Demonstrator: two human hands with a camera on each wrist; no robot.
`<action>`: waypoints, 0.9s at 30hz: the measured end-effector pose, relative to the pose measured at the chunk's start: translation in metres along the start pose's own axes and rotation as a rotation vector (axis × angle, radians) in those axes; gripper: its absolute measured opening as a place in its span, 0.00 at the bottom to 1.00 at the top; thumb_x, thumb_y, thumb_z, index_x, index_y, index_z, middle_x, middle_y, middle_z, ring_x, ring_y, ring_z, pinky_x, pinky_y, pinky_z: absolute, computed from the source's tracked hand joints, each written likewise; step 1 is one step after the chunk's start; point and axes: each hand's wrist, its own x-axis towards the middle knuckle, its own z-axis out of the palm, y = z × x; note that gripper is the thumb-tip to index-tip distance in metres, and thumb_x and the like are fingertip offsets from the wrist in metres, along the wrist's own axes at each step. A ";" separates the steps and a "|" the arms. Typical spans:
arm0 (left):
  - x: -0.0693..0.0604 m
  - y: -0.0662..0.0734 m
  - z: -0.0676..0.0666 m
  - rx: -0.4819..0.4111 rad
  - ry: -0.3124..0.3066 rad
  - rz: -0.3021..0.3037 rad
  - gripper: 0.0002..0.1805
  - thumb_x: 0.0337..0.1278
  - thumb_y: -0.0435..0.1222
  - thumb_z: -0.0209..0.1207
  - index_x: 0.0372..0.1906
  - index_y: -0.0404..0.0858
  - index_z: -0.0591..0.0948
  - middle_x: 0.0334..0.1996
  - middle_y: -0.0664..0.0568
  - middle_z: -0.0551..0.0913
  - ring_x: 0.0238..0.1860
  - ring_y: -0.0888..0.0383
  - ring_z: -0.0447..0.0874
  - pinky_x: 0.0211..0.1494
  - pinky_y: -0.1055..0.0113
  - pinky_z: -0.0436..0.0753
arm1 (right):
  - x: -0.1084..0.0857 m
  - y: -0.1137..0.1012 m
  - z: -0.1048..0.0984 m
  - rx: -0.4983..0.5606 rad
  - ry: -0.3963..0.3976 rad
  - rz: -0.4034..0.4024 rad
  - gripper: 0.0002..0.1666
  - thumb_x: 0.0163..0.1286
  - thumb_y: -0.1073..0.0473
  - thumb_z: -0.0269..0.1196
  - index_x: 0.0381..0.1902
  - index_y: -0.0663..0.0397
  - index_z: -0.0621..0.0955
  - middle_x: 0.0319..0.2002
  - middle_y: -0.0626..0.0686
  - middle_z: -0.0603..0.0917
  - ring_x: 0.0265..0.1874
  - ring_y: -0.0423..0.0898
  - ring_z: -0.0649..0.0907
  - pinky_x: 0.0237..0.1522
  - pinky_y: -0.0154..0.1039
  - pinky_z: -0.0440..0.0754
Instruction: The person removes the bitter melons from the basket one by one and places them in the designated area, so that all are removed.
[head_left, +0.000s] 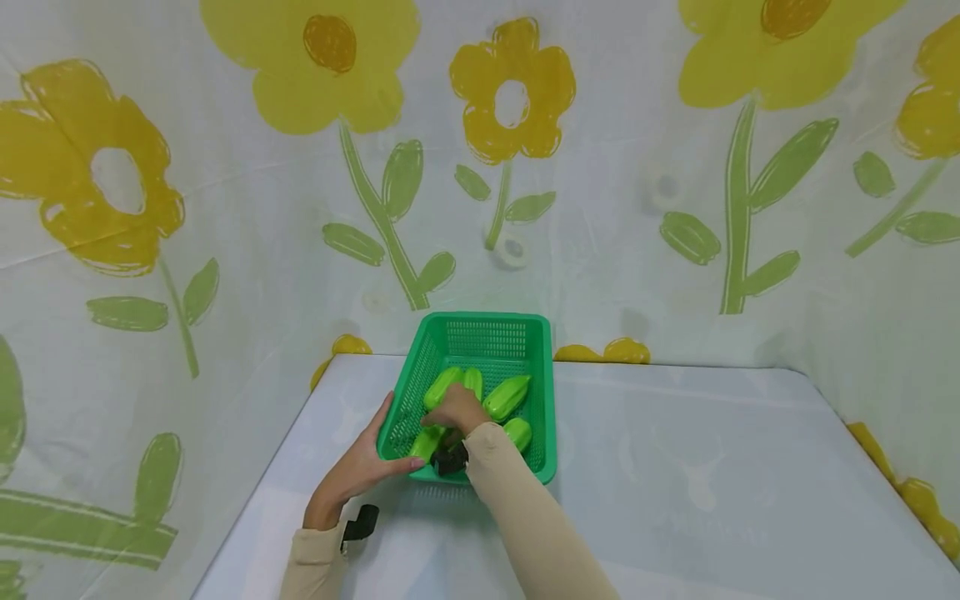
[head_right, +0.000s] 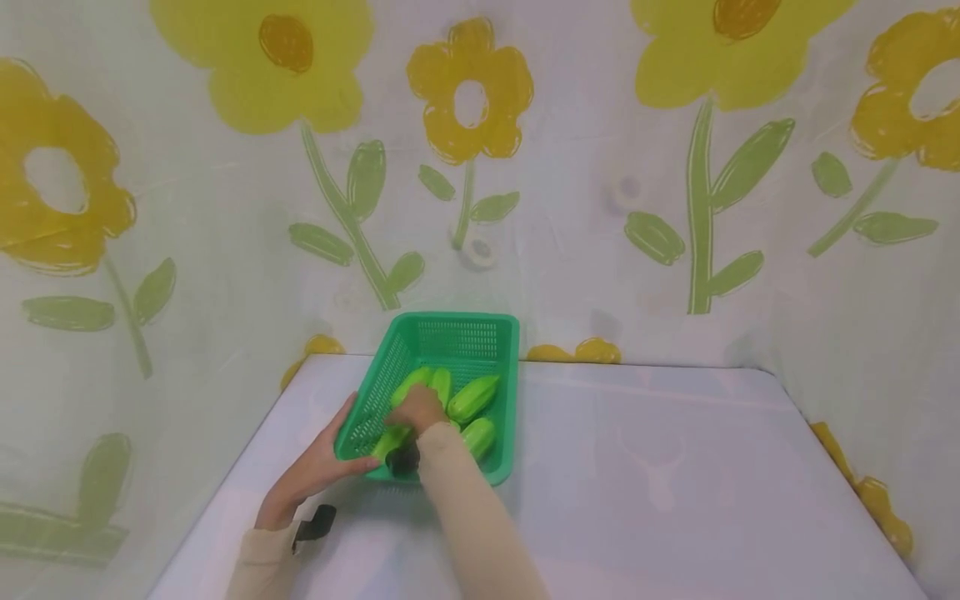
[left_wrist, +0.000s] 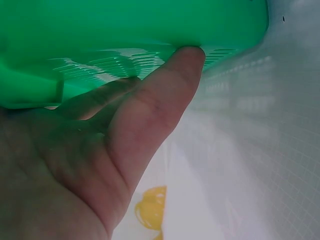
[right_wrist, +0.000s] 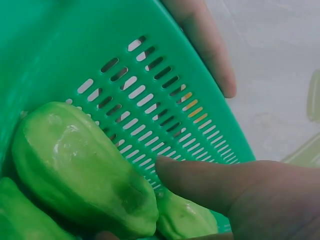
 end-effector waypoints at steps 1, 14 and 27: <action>0.001 0.001 0.000 0.001 0.001 0.006 0.69 0.53 0.47 0.75 0.85 0.51 0.35 0.86 0.45 0.42 0.83 0.37 0.51 0.76 0.31 0.63 | 0.001 0.000 0.000 0.008 -0.001 0.000 0.34 0.60 0.65 0.76 0.59 0.73 0.74 0.51 0.70 0.80 0.29 0.63 0.89 0.27 0.47 0.89; -0.001 0.000 -0.002 0.024 -0.008 -0.010 0.69 0.53 0.46 0.74 0.85 0.53 0.34 0.86 0.41 0.40 0.83 0.33 0.46 0.76 0.27 0.59 | 0.004 -0.001 0.011 0.004 -0.001 -0.018 0.44 0.51 0.70 0.79 0.63 0.75 0.72 0.55 0.71 0.79 0.36 0.61 0.88 0.34 0.47 0.91; -0.001 0.002 -0.001 0.015 0.001 0.014 0.68 0.52 0.44 0.74 0.85 0.50 0.35 0.85 0.40 0.41 0.82 0.33 0.48 0.76 0.28 0.60 | 0.006 -0.002 0.011 -0.136 0.016 -0.072 0.27 0.52 0.68 0.79 0.47 0.70 0.80 0.39 0.64 0.84 0.30 0.57 0.86 0.32 0.47 0.89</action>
